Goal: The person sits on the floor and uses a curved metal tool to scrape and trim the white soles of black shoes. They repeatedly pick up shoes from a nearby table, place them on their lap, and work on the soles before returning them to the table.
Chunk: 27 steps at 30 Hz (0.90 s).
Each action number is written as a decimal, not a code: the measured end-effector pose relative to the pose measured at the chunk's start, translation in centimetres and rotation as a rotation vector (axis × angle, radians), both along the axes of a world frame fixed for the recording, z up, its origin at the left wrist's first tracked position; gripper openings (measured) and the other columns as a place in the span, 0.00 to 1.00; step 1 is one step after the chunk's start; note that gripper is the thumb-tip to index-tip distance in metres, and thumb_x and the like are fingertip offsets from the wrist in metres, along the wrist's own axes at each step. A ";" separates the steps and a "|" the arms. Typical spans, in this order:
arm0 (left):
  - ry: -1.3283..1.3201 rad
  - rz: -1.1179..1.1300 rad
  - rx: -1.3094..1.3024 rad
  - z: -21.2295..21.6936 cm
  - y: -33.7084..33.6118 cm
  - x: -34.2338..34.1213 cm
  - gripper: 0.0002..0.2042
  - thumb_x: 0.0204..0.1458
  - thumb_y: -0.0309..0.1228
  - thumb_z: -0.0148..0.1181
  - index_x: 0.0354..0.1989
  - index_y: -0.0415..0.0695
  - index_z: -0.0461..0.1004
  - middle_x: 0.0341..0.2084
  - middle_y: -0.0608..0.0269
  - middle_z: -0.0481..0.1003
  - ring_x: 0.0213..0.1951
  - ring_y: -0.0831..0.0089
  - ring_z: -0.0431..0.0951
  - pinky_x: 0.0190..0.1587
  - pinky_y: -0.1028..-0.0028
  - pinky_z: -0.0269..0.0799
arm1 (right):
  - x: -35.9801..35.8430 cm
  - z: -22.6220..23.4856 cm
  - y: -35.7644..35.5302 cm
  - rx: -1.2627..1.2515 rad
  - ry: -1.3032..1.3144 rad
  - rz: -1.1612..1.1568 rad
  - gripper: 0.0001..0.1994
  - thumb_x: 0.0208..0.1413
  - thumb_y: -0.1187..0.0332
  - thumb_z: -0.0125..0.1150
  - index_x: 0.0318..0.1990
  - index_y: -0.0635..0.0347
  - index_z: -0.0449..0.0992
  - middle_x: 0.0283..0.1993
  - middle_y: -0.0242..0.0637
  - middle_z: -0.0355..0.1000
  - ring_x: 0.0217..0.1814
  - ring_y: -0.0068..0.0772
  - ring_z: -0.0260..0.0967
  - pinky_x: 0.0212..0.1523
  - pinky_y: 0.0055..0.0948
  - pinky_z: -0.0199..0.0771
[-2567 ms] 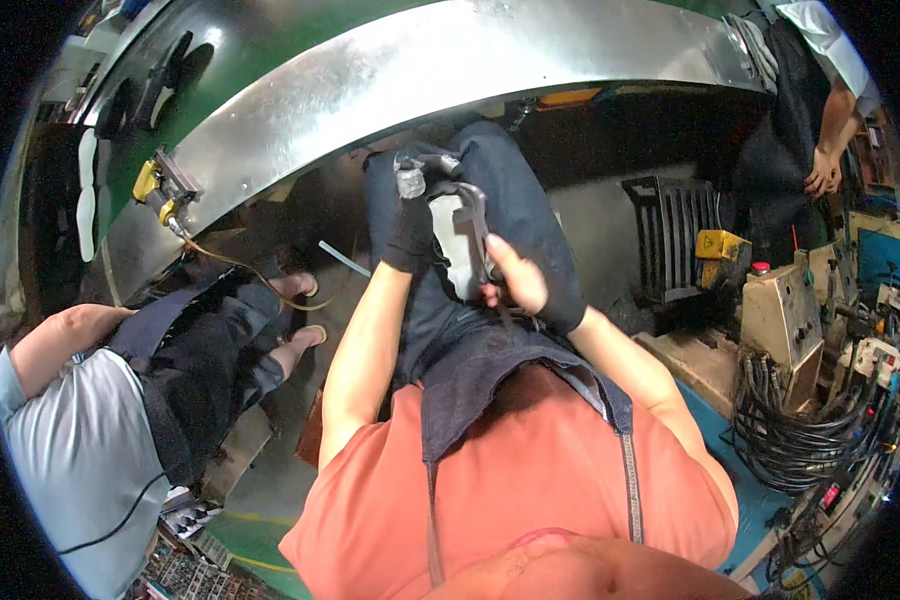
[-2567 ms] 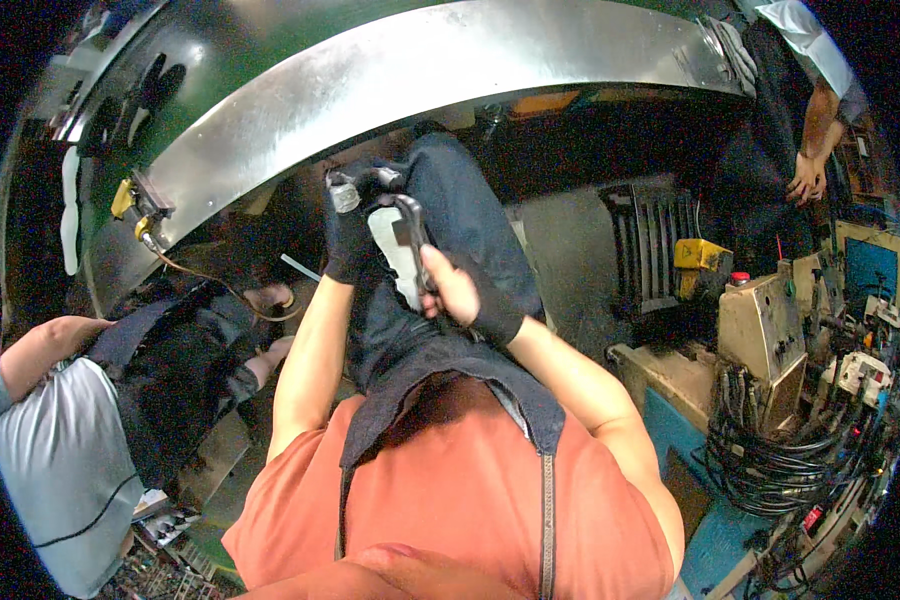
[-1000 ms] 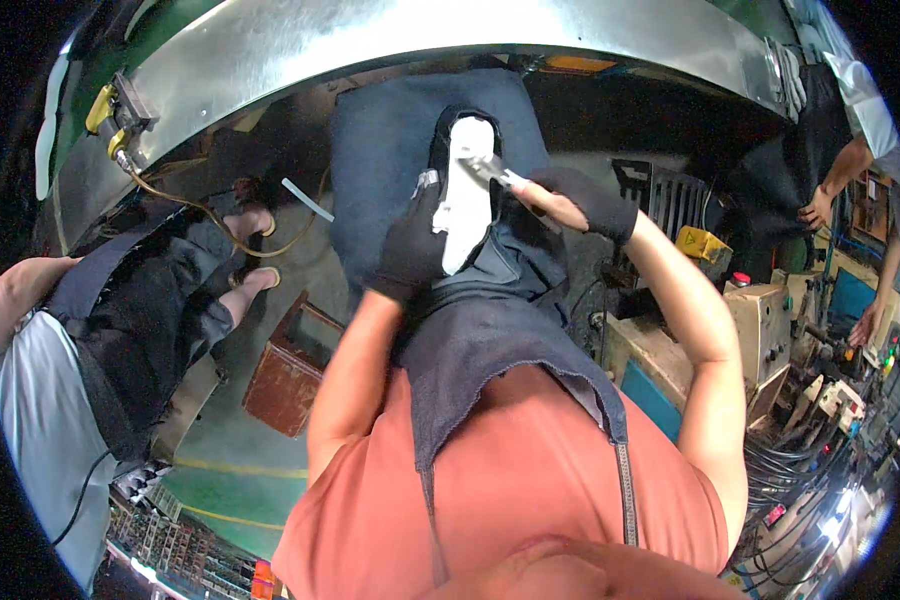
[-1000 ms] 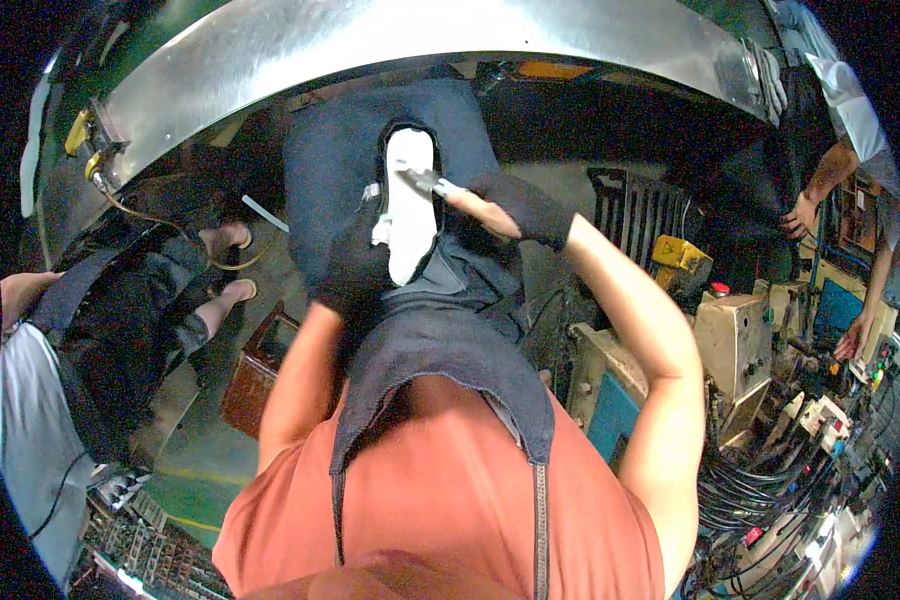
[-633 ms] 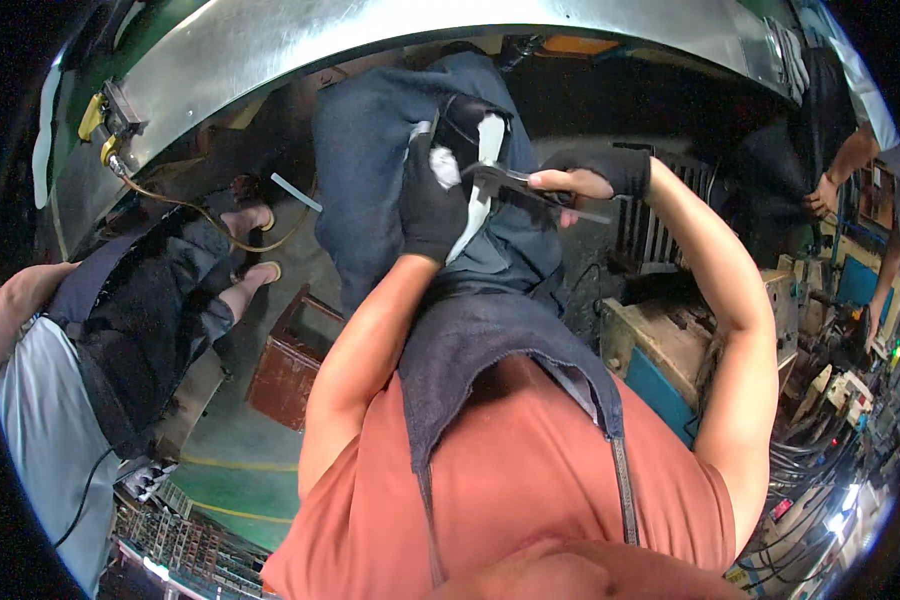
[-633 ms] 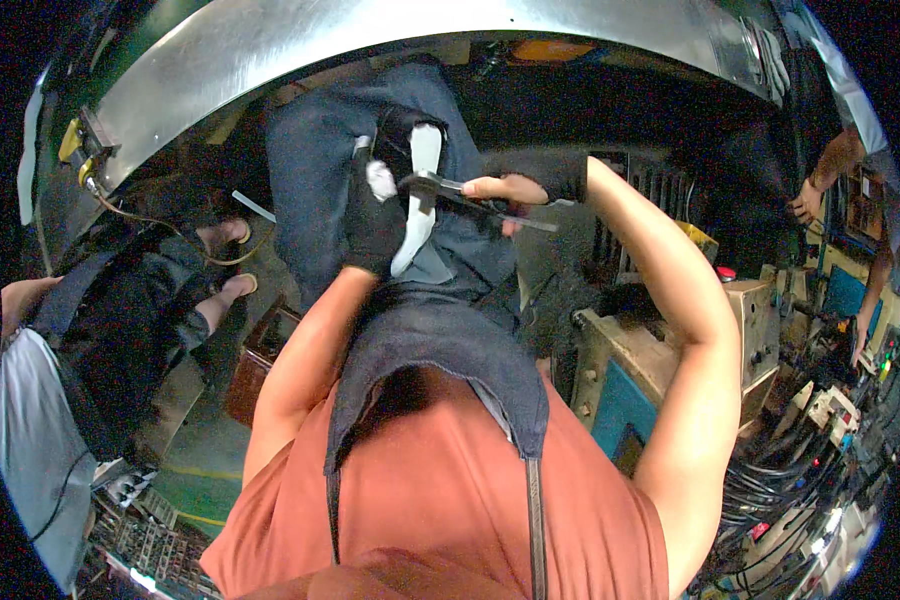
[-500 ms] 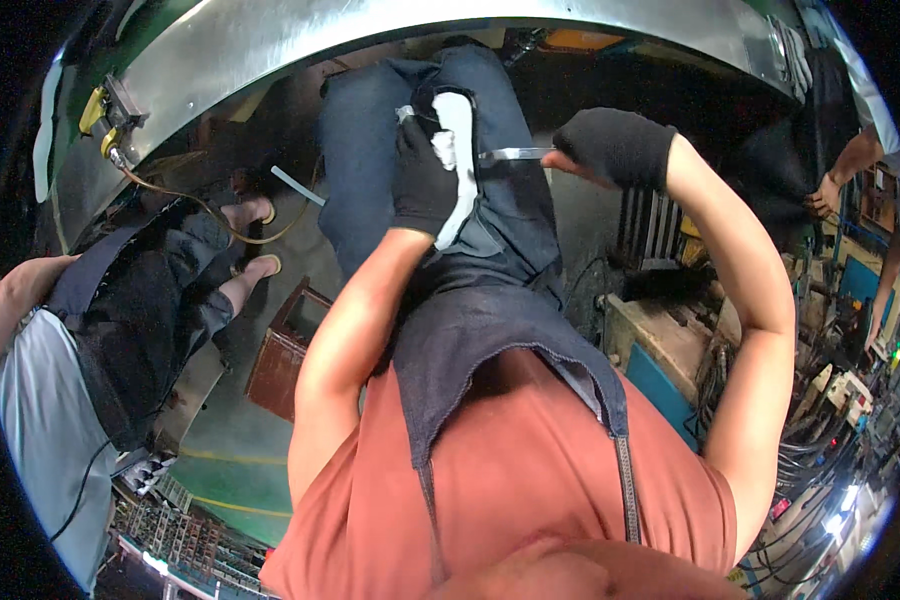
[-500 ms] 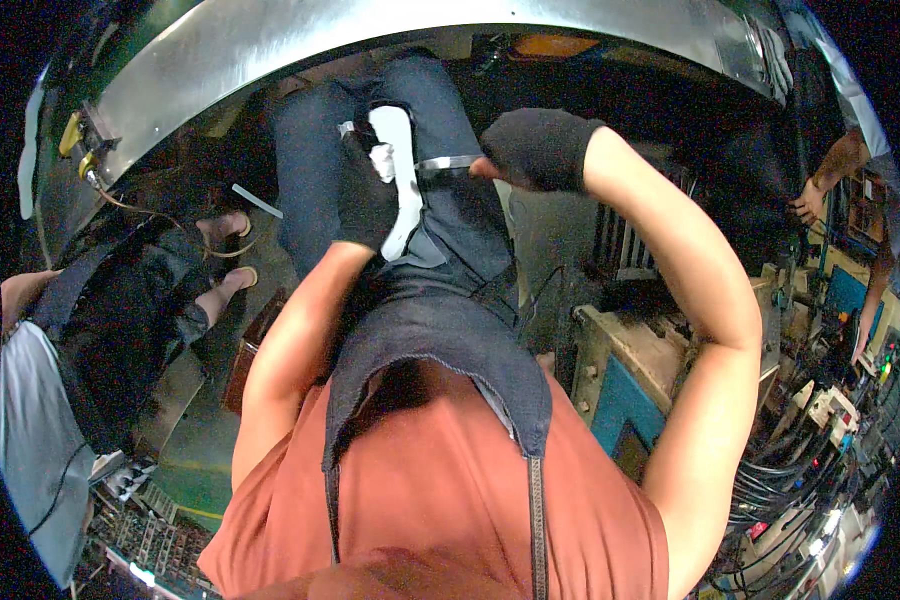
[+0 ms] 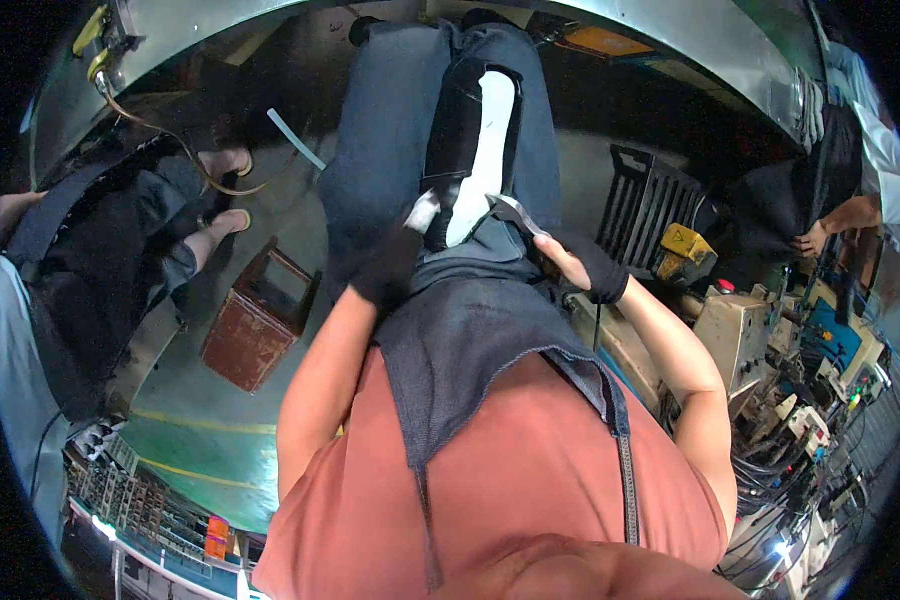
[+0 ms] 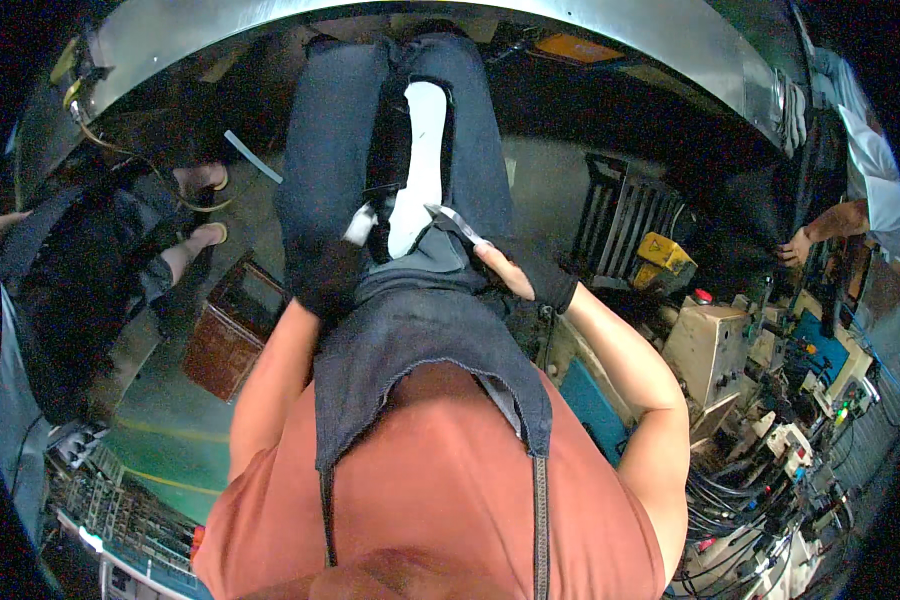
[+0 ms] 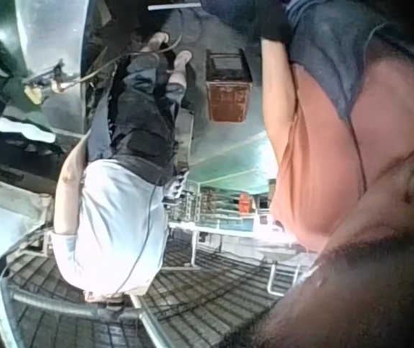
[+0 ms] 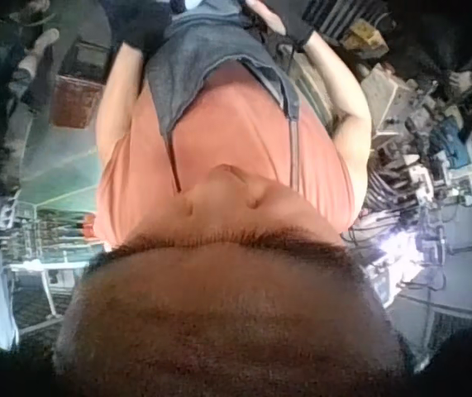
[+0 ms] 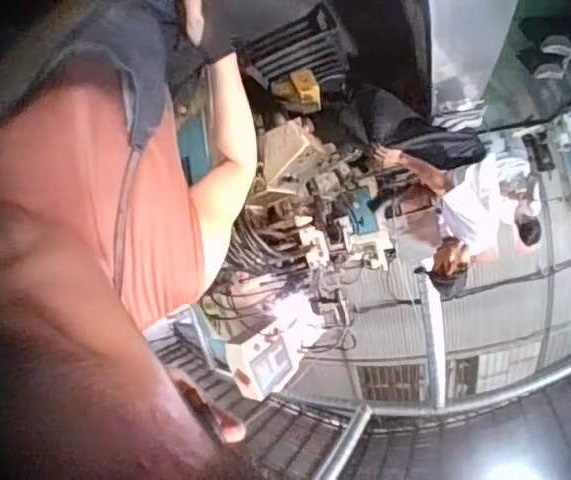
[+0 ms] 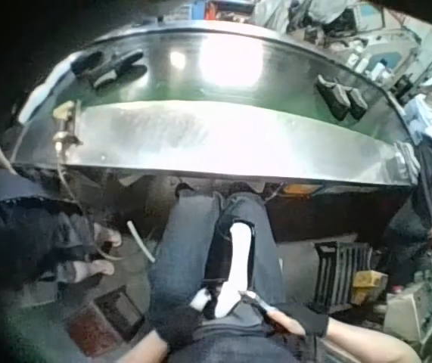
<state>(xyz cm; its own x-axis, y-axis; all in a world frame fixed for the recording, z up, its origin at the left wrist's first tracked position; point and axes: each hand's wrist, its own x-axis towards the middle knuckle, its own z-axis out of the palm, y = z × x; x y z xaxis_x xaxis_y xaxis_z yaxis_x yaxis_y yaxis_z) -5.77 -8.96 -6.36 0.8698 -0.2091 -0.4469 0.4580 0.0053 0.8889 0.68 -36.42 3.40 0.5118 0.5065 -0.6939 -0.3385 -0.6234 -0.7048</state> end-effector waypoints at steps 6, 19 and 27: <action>-0.190 0.298 0.267 1.5 -4.9 3.9 0.32 0.45 0.46 0.63 0.50 0.33 0.63 0.42 0.44 0.73 0.44 0.56 0.75 0.47 0.67 0.68 | 2.5 3.0 -0.2 -0.123 0.029 0.078 0.24 0.64 0.50 0.39 0.36 0.67 0.70 0.25 0.30 0.64 0.28 0.21 0.59 0.31 0.25 0.63; -0.187 0.114 0.129 0.1 -3.2 3.2 0.39 0.37 0.36 0.70 0.56 0.34 0.55 0.49 0.44 0.67 0.52 0.58 0.68 0.55 0.67 0.62 | 5.0 5.6 5.4 -0.219 -0.624 0.690 0.17 0.55 0.55 0.54 0.30 0.62 0.73 0.29 0.51 0.69 0.28 0.49 0.69 0.32 0.40 0.68; -0.257 0.125 0.264 0.6 -2.9 2.3 0.45 0.37 0.38 0.70 0.60 0.34 0.49 0.54 0.37 0.61 0.58 0.52 0.63 0.59 0.64 0.59 | 2.8 3.4 4.0 -0.150 -0.650 0.572 0.15 0.55 0.58 0.53 0.32 0.64 0.73 0.27 0.47 0.68 0.29 0.52 0.68 0.31 0.39 0.68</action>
<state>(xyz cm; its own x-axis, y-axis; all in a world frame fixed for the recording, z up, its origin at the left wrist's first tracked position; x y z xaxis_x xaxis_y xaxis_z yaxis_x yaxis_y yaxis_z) -3.49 -11.84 -5.75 0.9719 -0.0014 -0.2355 0.2306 -0.1971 0.9529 3.53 -32.43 6.83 0.5247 0.7329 -0.4331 0.4940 -0.6765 -0.5462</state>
